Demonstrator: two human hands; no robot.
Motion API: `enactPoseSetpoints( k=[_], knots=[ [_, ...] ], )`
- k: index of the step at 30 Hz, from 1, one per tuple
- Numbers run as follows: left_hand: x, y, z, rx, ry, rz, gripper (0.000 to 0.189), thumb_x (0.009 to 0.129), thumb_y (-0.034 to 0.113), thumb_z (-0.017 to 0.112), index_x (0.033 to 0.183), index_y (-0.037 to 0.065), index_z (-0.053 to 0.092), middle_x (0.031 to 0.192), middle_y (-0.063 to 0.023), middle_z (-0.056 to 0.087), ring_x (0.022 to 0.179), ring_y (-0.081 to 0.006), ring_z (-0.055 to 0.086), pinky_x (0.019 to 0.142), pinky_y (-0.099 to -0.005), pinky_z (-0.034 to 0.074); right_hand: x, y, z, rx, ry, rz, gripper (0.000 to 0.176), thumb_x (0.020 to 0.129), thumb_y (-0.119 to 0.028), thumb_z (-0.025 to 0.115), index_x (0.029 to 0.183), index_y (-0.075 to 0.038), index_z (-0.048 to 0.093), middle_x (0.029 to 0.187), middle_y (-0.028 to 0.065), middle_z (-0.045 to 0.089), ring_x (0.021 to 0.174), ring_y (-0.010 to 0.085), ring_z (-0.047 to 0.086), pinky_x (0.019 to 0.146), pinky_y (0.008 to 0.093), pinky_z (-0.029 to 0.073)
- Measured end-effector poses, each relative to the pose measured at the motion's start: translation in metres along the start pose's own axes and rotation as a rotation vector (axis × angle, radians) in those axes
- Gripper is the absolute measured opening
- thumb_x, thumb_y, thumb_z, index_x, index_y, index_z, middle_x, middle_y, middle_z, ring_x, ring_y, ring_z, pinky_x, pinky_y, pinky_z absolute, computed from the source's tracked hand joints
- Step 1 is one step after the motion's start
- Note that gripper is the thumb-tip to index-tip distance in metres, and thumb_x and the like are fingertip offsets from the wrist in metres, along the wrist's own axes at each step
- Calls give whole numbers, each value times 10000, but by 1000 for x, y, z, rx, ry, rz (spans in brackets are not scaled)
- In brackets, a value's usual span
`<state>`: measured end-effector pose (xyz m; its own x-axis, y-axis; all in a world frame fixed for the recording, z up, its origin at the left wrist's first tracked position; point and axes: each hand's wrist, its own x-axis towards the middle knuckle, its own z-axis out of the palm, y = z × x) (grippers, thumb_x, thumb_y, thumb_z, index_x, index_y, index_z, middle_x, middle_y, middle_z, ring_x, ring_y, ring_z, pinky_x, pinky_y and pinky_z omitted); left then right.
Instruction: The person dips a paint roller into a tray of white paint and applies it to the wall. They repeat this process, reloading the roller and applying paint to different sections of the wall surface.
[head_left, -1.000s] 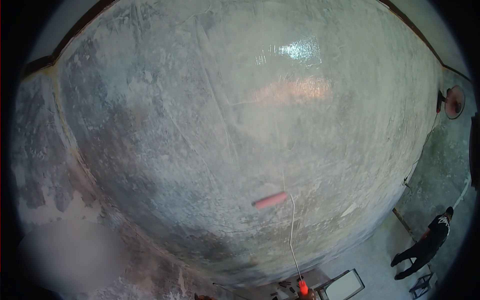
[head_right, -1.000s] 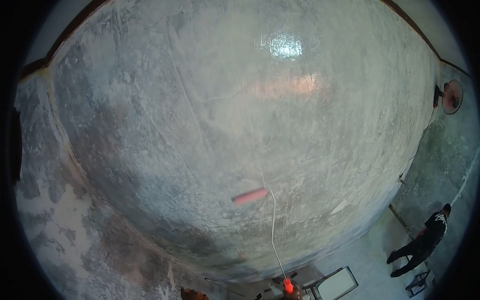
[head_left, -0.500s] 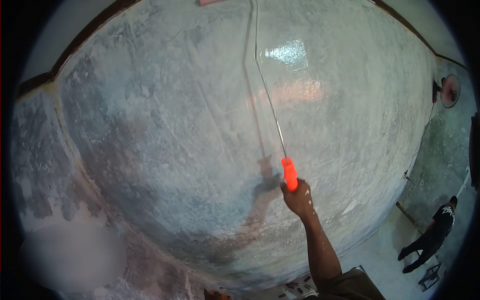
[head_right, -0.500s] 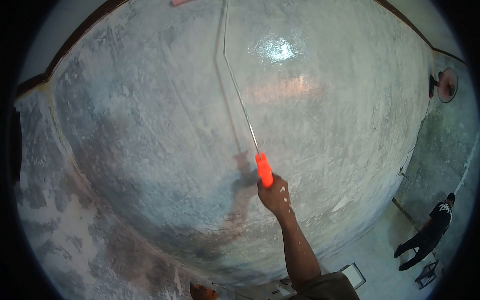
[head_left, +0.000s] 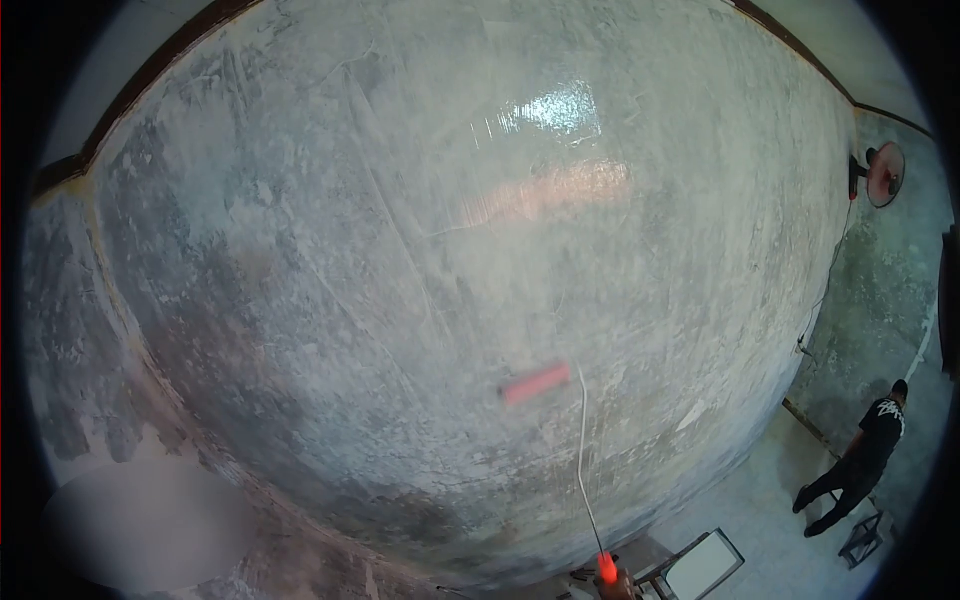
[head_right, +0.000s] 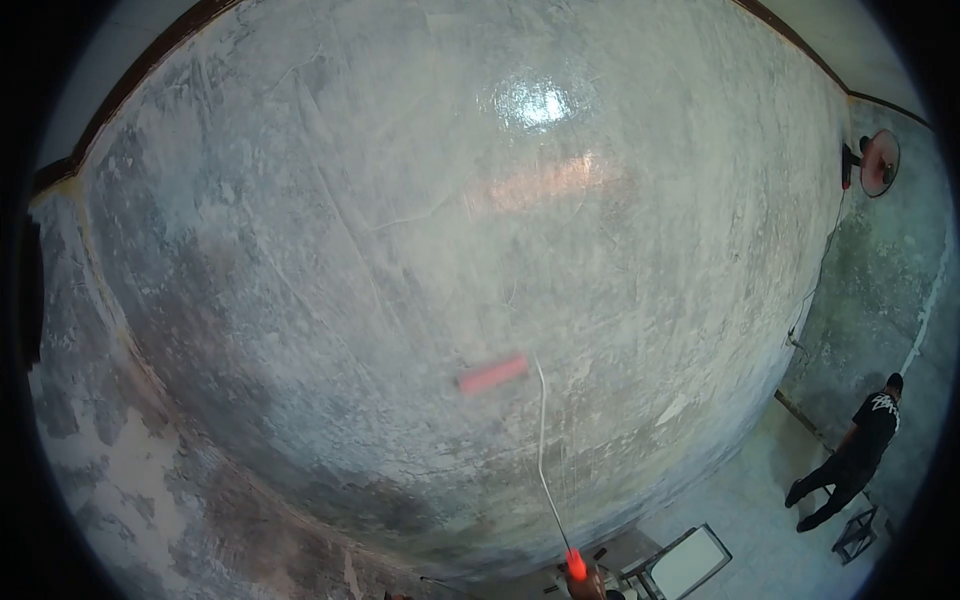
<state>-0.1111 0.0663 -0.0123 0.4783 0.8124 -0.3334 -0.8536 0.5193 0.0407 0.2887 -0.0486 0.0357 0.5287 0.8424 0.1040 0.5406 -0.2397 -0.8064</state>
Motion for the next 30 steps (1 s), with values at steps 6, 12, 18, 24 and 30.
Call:
enactPoseSetpoints(
  k=[6, 12, 18, 24, 30],
  knots=[
    [0, -12, 23, 115, 161, -46, 665, 806, 696, 229, 545, 211, 602, 470, -77, 443, 422, -256, 311, 450, -417, 282, 212, -280, -144, 209, 270, -149, 335, 760, -300, 635, 726, 30, 587, 721, 254, 588, 726, 417, 590, 585, 427, 462],
    [5, -19, -3, 75, -423, -96, 659, 805, 681, 282, 892, 150, 663, 612, -119, 541, 447, -261, 366, 480, -459, 336, 240, -315, -186, 216, 345, -276, 279, 774, -238, 591, 711, 34, 567, 698, 250, 575, 719, 406, 589, 587, 424, 453],
    [-22, -15, -21, -52, -389, -198, 627, 812, 651, 296, 805, 131, 647, 814, -86, 606, 823, -293, 520, 765, -573, 372, 81, -29, -17, -3, 112, -110, 212, 759, -217, 582, 803, -11, 559, 650, 222, 562, 649, 407, 580, 559, 472, 439],
    [-31, 3, -36, -46, -458, -271, 572, 800, 621, 331, 820, 152, 658, 890, -87, 619, 945, -320, 522, 917, -605, 255, -32, 79, 8, -46, -76, 157, 245, 740, -242, 591, 908, -64, 601, 761, 192, 614, 743, 371, 605, 633, 461, 466],
    [-15, 17, -76, -132, -496, -307, 555, 798, 605, 346, 844, 153, 666, 948, -88, 621, 992, -332, 513, 1005, -605, 176, 150, -124, -26, -26, 146, -271, 199, 795, -220, 575, 805, -21, 569, 749, 229, 585, 740, 420, 561, 606, 479, 431]
  ],
)
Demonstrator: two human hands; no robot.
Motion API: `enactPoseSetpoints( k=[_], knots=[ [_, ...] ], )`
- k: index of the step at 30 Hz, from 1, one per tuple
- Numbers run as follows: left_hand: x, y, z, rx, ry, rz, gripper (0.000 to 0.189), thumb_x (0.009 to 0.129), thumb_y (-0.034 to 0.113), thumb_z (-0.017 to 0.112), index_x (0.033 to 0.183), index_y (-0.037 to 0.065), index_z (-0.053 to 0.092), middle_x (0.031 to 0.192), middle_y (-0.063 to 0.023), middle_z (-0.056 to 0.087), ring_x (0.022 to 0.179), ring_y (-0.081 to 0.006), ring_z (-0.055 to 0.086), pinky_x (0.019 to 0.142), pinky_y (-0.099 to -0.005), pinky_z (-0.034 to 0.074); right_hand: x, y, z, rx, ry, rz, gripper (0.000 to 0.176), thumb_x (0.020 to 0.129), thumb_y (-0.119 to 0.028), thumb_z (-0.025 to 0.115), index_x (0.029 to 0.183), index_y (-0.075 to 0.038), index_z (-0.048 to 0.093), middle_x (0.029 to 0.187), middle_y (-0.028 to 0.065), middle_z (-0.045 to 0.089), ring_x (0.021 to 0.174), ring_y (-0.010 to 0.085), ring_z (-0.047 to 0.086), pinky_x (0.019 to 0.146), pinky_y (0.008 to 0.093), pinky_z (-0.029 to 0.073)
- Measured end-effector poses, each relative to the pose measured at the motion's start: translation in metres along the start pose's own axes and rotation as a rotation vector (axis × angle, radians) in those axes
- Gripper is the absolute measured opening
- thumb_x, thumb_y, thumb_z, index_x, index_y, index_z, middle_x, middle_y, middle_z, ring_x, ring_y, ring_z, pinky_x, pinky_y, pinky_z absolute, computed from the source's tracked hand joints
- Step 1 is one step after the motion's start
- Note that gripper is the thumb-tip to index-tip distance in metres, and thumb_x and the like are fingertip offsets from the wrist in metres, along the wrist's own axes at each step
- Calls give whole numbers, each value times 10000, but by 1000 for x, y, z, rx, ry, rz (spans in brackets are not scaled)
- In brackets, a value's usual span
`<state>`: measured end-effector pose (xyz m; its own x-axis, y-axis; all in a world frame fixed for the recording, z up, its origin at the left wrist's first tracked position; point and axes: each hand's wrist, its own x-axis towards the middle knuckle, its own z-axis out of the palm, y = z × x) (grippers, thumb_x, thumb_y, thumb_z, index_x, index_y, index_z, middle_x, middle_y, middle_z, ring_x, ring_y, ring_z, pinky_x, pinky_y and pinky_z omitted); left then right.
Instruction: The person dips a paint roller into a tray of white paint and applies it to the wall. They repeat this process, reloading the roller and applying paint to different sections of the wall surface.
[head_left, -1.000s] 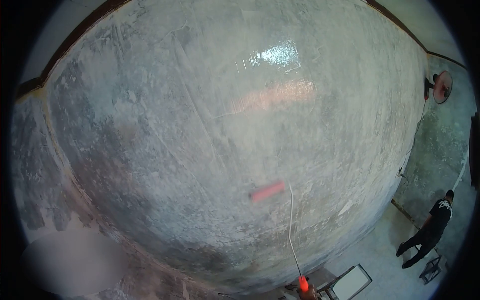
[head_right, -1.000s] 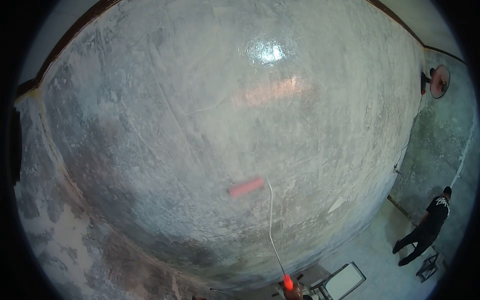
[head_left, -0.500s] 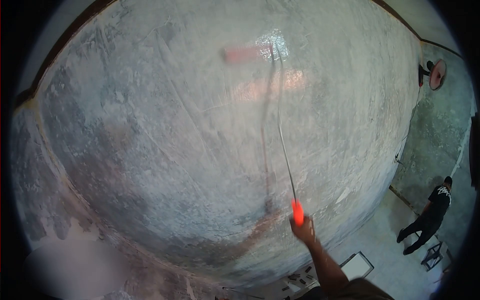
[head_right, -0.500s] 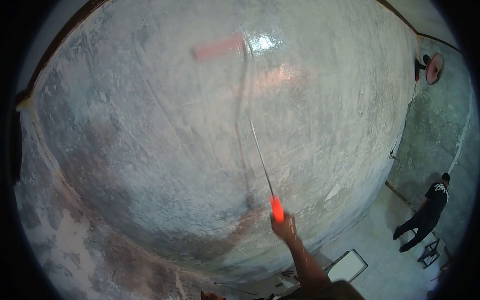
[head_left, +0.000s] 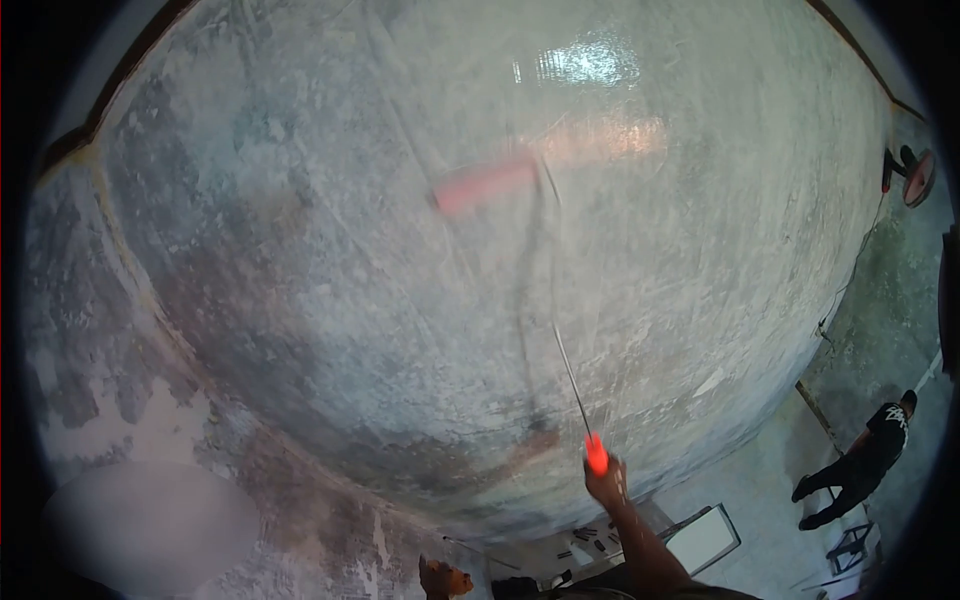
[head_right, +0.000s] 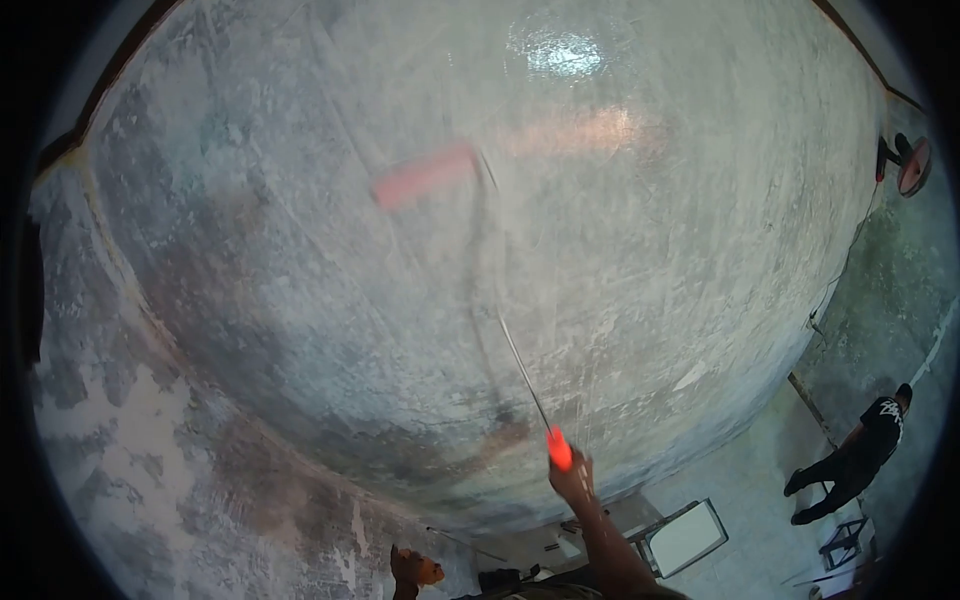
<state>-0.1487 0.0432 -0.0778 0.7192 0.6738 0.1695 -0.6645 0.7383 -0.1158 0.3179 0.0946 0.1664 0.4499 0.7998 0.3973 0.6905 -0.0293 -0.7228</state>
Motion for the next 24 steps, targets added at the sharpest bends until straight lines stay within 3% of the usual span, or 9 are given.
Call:
enactPoseSetpoints(
  k=[6, 10, 11, 14, 16, 19, 20, 21, 24],
  knots=[
    [-7, -15, -21, -500, 31, 141, 547, 799, 603, 349, 860, 164, 670, 989, -86, 615, 1019, -337, 505, 1010, -608, 165, 132, -187, -63, 262, 124, -124, 234, 802, -239, 591, 810, -7, 562, 743, 215, 592, 727, 407, 579, 587, 440, 457],
    [-23, -27, -54, -837, 65, 217, 542, 801, 602, 352, 871, 171, 673, 1016, -85, 611, 1038, -340, 501, 1014, -609, 158, 94, -139, 0, 142, 219, -264, 252, 796, -261, 614, 749, -18, 564, 672, 202, 576, 633, 406, 566, 525, 443, 438],
    [-6, -43, -10, -838, 62, 222, 542, 801, 602, 352, 871, 171, 673, 1016, -85, 611, 1038, -340, 501, 1014, -609, 158, 61, -104, 24, -57, 122, -288, 165, 796, -171, 570, 865, -23, 551, 783, 156, 603, 670, 364, 583, 528, 410, 457],
    [7, -75, 64, -2642, -631, 1181, 525, 815, 585, 344, 950, 187, 660, 1120, -73, 572, 1107, -333, 451, 1019, -613, 133, -61, -10, 74, -10, -37, -97, 234, 794, -250, 601, 830, -25, 552, 726, 211, 568, 683, 419, 545, 573, 465, 418],
    [-2, -84, 72, -2629, -626, 1186, 533, 815, 588, 341, 987, 190, 652, 1156, -75, 555, 1133, -332, 432, 1021, -613, 124, -163, 79, 101, -38, -181, -76, 189, 754, -195, 582, 886, -62, 560, 748, 137, 573, 683, 366, 565, 591, 469, 433],
    [2, -75, 75, -2611, -584, 1082, 556, 810, 600, 336, 1046, 196, 636, 1217, -74, 522, 1175, -332, 402, 1023, -613, 112, -224, 94, 71, -30, -569, 518, 362, 773, -355, 596, 1015, -86, 584, 880, 165, 629, 838, 377, 598, 695, 458, 465],
    [2, -75, 77, -2602, -550, 998, 569, 805, 609, 333, 1069, 200, 629, 1242, -73, 506, 1189, -334, 391, 1023, -613, 108, -215, 84, 68, -30, -567, 516, 362, 773, -355, 596, 1015, -86, 584, 880, 165, 629, 838, 377, 598, 695, 458, 465],
    [15, -95, 109, -2600, -807, 1336, 589, 798, 624, 328, 1095, 203, 616, 1279, -71, 476, 1203, -320, 383, 1034, -598, 101, -204, 73, 69, -72, -556, 509, 377, 774, -385, 594, 1008, -89, 591, 894, 178, 630, 865, 376, 598, 711, 450, 469],
    [-1, -74, 69, -2623, -707, 1170, 603, 796, 633, 319, 1100, 201, 610, 1287, -77, 465, 1204, -301, 388, 1044, -579, 100, -145, 14, 86, 77, -279, 310, 441, 769, -456, 609, 816, -20, 563, 768, 226, 593, 773, 420, 566, 645, 480, 445]
  ],
)
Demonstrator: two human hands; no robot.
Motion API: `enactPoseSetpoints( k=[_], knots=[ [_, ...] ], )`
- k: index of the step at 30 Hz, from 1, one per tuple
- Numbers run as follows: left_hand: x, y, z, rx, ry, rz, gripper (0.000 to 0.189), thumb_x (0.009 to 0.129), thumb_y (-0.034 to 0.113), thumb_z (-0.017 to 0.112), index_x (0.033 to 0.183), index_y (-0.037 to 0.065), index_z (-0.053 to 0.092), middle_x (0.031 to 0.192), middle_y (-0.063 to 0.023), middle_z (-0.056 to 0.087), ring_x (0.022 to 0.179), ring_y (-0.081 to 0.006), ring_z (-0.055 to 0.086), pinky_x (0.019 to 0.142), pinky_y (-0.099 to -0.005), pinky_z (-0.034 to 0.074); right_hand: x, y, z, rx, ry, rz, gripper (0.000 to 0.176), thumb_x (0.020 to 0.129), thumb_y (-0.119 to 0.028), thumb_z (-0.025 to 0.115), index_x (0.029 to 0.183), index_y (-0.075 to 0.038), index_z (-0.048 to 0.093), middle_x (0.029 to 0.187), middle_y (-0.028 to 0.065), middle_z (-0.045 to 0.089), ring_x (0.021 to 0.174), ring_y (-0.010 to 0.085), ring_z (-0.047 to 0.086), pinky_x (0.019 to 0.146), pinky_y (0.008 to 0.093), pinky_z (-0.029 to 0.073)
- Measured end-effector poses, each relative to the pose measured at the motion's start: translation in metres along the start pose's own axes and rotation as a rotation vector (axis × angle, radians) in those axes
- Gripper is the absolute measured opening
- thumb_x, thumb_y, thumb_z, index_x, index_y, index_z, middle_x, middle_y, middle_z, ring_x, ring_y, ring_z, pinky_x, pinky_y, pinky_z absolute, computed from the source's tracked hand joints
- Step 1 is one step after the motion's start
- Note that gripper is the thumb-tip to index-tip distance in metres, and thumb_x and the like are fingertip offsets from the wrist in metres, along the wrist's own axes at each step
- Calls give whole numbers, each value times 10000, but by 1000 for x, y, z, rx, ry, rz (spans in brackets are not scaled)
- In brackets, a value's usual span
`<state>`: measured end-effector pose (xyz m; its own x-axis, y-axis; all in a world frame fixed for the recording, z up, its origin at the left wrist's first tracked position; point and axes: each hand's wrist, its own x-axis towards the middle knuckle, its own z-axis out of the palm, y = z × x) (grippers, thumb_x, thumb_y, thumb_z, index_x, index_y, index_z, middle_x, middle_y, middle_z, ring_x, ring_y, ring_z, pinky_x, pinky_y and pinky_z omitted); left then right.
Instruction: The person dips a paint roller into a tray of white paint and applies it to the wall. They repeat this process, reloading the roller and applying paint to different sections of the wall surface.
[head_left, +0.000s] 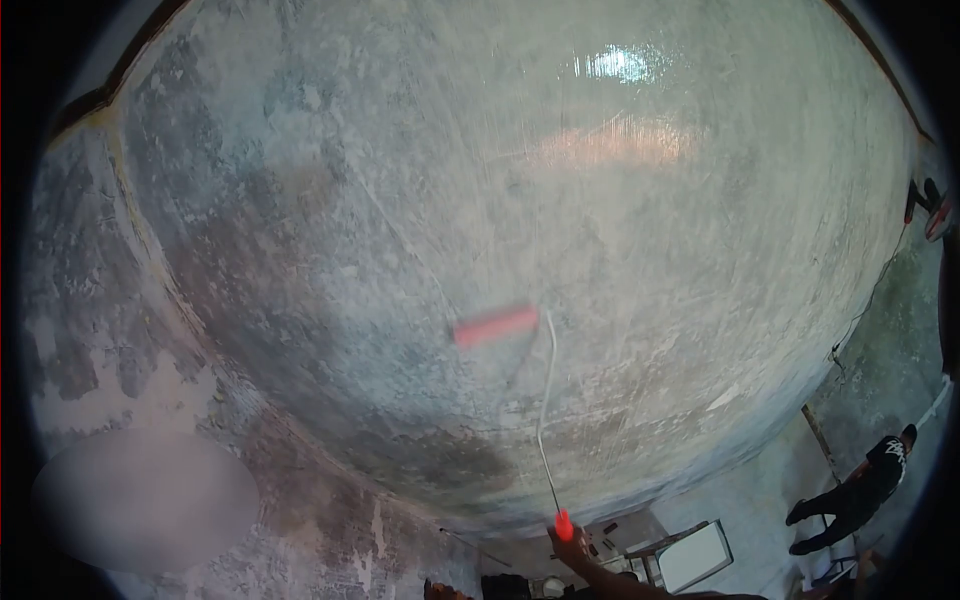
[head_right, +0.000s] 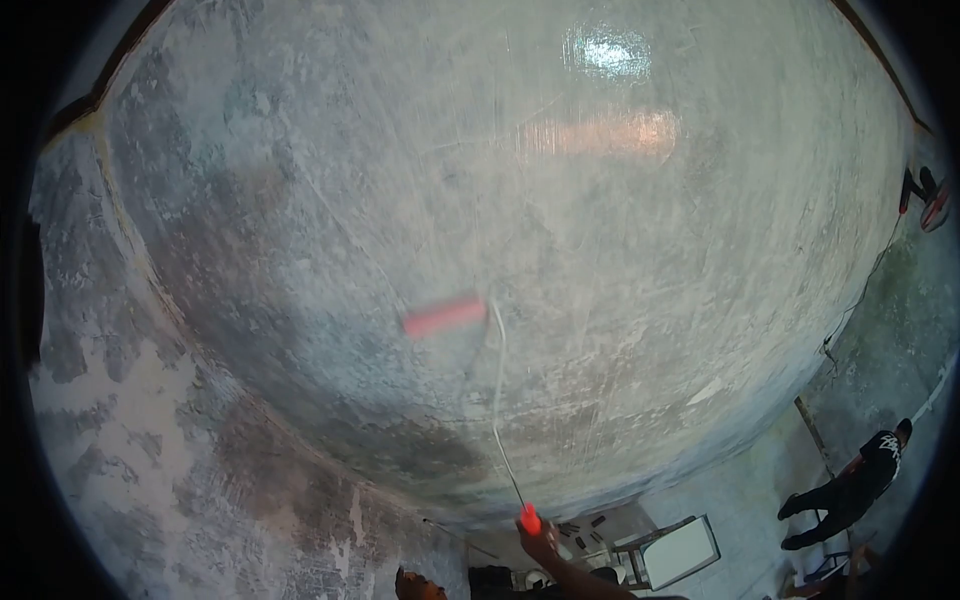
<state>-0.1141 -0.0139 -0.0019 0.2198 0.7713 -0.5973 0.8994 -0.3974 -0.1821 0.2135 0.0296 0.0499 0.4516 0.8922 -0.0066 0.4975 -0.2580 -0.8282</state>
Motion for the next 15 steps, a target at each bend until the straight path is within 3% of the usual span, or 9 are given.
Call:
enactPoseSetpoints(
  k=[1, 2, 4, 6, 8, 9, 11, 14, 15],
  knots=[
    [14, -5, 17, -1, -7, 0, 603, 796, 633, 319, 1100, 201, 610, 1287, -77, 465, 1204, -301, 388, 1044, -579, 100, 29, -42, -7, 90, 7, -139, 402, 788, -425, 604, 768, -27, 554, 671, 210, 570, 696, 430, 552, 609, 485, 427],
    [28, -11, 38, -427, 151, 1, 613, 785, 645, 323, 1097, 202, 610, 1263, -75, 484, 1193, -299, 399, 1043, -578, 108, 52, -92, -18, 124, 83, -229, 375, 796, -385, 611, 723, -23, 551, 610, 198, 550, 652, 427, 544, 568, 480, 411],
    [51, -15, 77, -1277, 468, -9, 633, 763, 668, 329, 1089, 204, 610, 1215, -71, 523, 1172, -295, 423, 1043, -574, 123, 91, -185, -53, 222, 22, -273, 353, 799, -395, 603, 791, -44, 576, 713, 200, 586, 725, 403, 571, 573, 445, 429],
    [62, -7, 107, -1193, 440, -67, 626, 758, 666, 333, 1060, 201, 626, 1160, -76, 562, 1133, -302, 456, 1037, -580, 127, 111, -272, -104, 269, 23, -347, 377, 803, -403, 600, 821, -28, 569, 733, 204, 591, 734, 401, 575, 592, 430, 437],
    [55, 1, 113, -1565, 464, -36, 619, 759, 663, 334, 1020, 195, 644, 1117, -84, 587, 1101, -298, 480, 1029, -588, 129, 123, -323, -138, 353, 20, -435, 359, 811, -387, 596, 842, -30, 569, 762, 201, 597, 744, 396, 577, 602, 432, 441],
    [50, 5, 113, -1566, 459, -39, 619, 759, 663, 334, 1020, 195, 644, 1117, -84, 587, 1101, -298, 480, 1029, -588, 129, 126, -330, -138, 352, 18, -430, 359, 811, -387, 596, 842, -30, 569, 762, 201, 597, 744, 396, 577, 602, 432, 441],
    [41, 8, 107, -31, 206, -81, 604, 775, 648, 329, 995, 188, 654, 1087, -83, 602, 1088, -311, 486, 1021, -587, 136, 132, -335, -133, 411, -3, -412, 340, 814, -373, 597, 847, -35, 572, 793, 197, 601, 758, 393, 577, 600, 425, 441],
    [15, 16, 91, -84, 76, -26, 614, 793, 637, 315, 987, 168, 661, 1081, -84, 609, 1073, -337, 494, 1017, -582, 139, 128, -261, -71, 252, 121, -444, 305, 816, -356, 592, 846, -53, 586, 749, 192, 599, 733, 400, 578, 586, 427, 438],
    [-5, 27, 67, -126, 17, -72, 647, 809, 636, 292, 1068, 146, 627, 1160, -81, 573, 1115, -355, 459, 1017, -585, 129, 123, -219, -44, 289, 31, -353, 285, 813, -344, 592, 849, -62, 592, 735, 190, 597, 725, 404, 577, 581, 455, 436]
  ],
)
